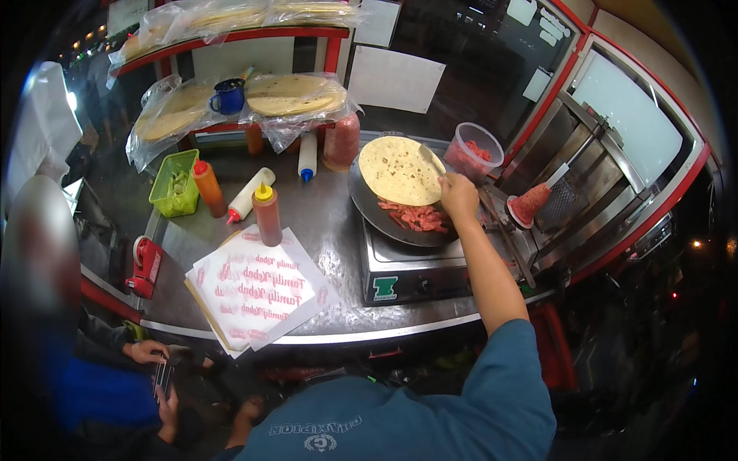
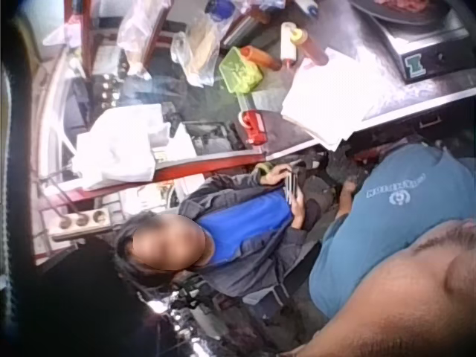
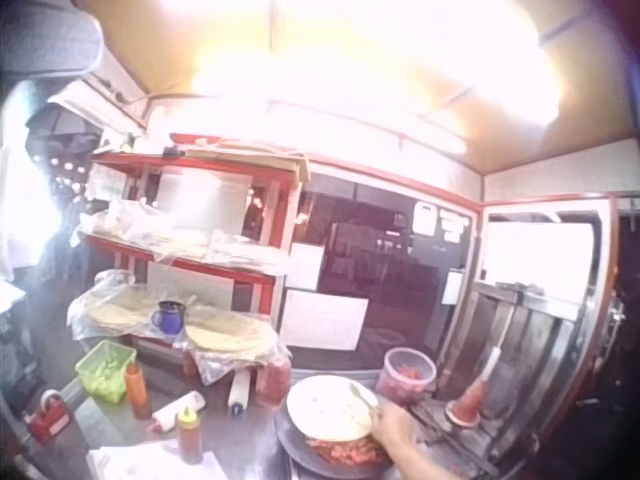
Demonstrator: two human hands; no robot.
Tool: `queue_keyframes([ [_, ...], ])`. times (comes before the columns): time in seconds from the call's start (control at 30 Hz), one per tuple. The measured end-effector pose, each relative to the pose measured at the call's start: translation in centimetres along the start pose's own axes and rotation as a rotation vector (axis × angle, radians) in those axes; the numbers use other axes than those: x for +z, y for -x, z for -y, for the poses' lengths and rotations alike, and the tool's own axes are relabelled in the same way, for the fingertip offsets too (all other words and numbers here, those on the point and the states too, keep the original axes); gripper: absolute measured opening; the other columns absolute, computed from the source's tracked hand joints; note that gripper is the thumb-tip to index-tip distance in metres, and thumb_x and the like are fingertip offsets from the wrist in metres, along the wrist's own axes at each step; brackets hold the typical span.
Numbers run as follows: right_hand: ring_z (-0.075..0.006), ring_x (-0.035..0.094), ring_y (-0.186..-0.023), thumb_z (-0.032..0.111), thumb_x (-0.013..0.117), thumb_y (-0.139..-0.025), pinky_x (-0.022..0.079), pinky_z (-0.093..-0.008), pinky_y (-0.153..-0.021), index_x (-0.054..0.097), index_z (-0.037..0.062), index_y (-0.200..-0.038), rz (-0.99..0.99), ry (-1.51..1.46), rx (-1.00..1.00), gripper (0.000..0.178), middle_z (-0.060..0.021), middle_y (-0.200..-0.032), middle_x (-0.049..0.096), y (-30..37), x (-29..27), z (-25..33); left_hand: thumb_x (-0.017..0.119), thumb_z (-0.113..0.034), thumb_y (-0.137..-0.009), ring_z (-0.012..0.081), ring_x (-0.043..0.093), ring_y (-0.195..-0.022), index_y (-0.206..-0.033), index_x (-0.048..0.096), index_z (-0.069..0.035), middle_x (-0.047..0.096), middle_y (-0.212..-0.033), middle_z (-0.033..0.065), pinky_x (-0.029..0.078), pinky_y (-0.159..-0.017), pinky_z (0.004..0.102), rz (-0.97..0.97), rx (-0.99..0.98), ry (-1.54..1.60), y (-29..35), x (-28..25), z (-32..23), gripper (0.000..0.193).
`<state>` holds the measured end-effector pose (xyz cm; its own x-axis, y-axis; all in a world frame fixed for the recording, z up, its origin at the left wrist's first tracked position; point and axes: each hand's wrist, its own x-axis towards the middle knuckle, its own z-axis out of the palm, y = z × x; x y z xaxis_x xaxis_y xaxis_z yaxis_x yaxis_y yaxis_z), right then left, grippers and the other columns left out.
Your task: The person cooks shredded meat on a flat griddle, then places it onto a tortilla with lettuce and sauces. The person folds the tortilla into a taco and wraps it in paper.
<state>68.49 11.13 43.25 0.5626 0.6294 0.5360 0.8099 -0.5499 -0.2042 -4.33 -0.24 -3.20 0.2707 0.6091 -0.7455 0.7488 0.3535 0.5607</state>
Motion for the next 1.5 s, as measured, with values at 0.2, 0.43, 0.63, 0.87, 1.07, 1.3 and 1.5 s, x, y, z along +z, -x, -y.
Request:
queue_keyframes([
  [0.2, -0.0397, 0.07, -0.097, 0.033, 0.072, -0.093, 0.055, -0.0482, -0.086, 0.076, 0.0056, -0.109, -0.084, -0.144, -0.031, 0.032, -0.0183, -0.102, 0.074, 0.8, -1.8, -1.0, 0.054, -0.034, -0.108, 0.0183, 0.067, -0.089, -0.127, 0.066, 0.0, 0.071, -0.104, 0.0118, 0.055, -0.082, 0.036, -0.054, -0.065, 0.084, 0.4, 0.6, 0.4, 0.04],
  [0.43, -0.028, 0.074, -0.085, 0.033, 0.066, -0.098, 0.056, -0.0408, -0.079, 0.077, 0.003, -0.107, 0.14, -0.342, 0.122, 0.033, -0.0164, -0.094, 0.076, -0.6, -3.3, -6.1, 0.054, -0.039, -0.107, 0.0325, 0.07, -0.11, -0.129, 0.069, -0.009, 0.074, -0.121, 0.0142, 0.053, -0.095, 0.0445, 0.01, 0.201, -0.526, -1.9, 1.4, 5.8, 0.04],
  [0.63, -0.0129, 0.051, -0.043, 0.034, 0.064, -0.103, 0.035, -0.0299, -0.041, 0.068, 0.0001, -0.078, 0.682, -0.443, 0.444, 0.042, -0.0062, -0.061, 0.061, -4.2, -8.9, -9.5, 0.056, -0.037, -0.106, 0.0259, 0.072, -0.093, -0.113, 0.074, -0.004, 0.076, -0.099, 0.0134, 0.055, -0.084, 0.0402, -0.235, 0.045, 0.068, -2.0, -0.6, 1.8, 0.037],
  [0.87, -0.017, 0.062, -0.069, 0.031, 0.069, -0.097, 0.05, -0.0372, -0.07, 0.077, 0.0017, -0.095, 0.287, -0.281, -0.088, 0.03, -0.0082, -0.075, 0.071, -7.8, -2.4, -1.2, 0.051, -0.031, -0.108, 0.0169, 0.064, -0.057, -0.086, 0.076, -0.001, 0.065, -0.063, 0.0061, 0.05, -0.058, 0.0334, -0.451, 0.583, 0.156, 8.4, -3.2, -15.5, 0.044],
  [1.07, -0.0027, 0.053, -0.068, 0.015, 0.064, -0.103, 0.042, -0.0211, -0.061, 0.074, -0.0035, -0.116, 0.359, -0.527, -0.319, 0.025, 0.0027, -0.081, 0.066, -4.8, -15.8, 3.5, 0.073, -0.015, -0.092, 0.0296, 0.067, -0.078, -0.093, 0.072, -0.003, 0.069, -0.084, 0.011, 0.052, -0.073, 0.0377, -0.683, 1.114, 0.101, 13.9, -6.4, -27.5, 0.011],
  [1.3, -0.0005, 0.045, -0.062, 0.016, 0.072, -0.098, 0.036, -0.0205, -0.055, 0.075, -0.0008, -0.119, 0.465, -0.769, -0.242, 0.026, 0.0054, -0.082, 0.065, 4.3, -14.9, 10.6, 0.077, -0.033, -0.088, 0.0269, 0.06, -0.117, -0.12, 0.07, -0.012, 0.066, -0.118, 0.0057, 0.038, -0.101, 0.0428, -0.718, 1.033, -0.324, 12.4, -7.3, -31.2, 0.039],
  [1.5, -0.0086, 0.062, -0.08, 0.015, 0.073, -0.098, 0.05, -0.0248, -0.073, 0.075, -0.0023, -0.119, 0.653, -1.031, 0.11, 0.027, -0.0014, -0.09, 0.072, 15.4, -3.7, 16.2, 0.073, -0.037, -0.091, 0.024, 0.056, -0.125, -0.118, 0.071, -0.016, 0.066, -0.12, 0.0028, 0.031, -0.102, 0.0465, -0.612, 0.946, -0.411, 12.9, -7.6, -31.0, 0.035],
])
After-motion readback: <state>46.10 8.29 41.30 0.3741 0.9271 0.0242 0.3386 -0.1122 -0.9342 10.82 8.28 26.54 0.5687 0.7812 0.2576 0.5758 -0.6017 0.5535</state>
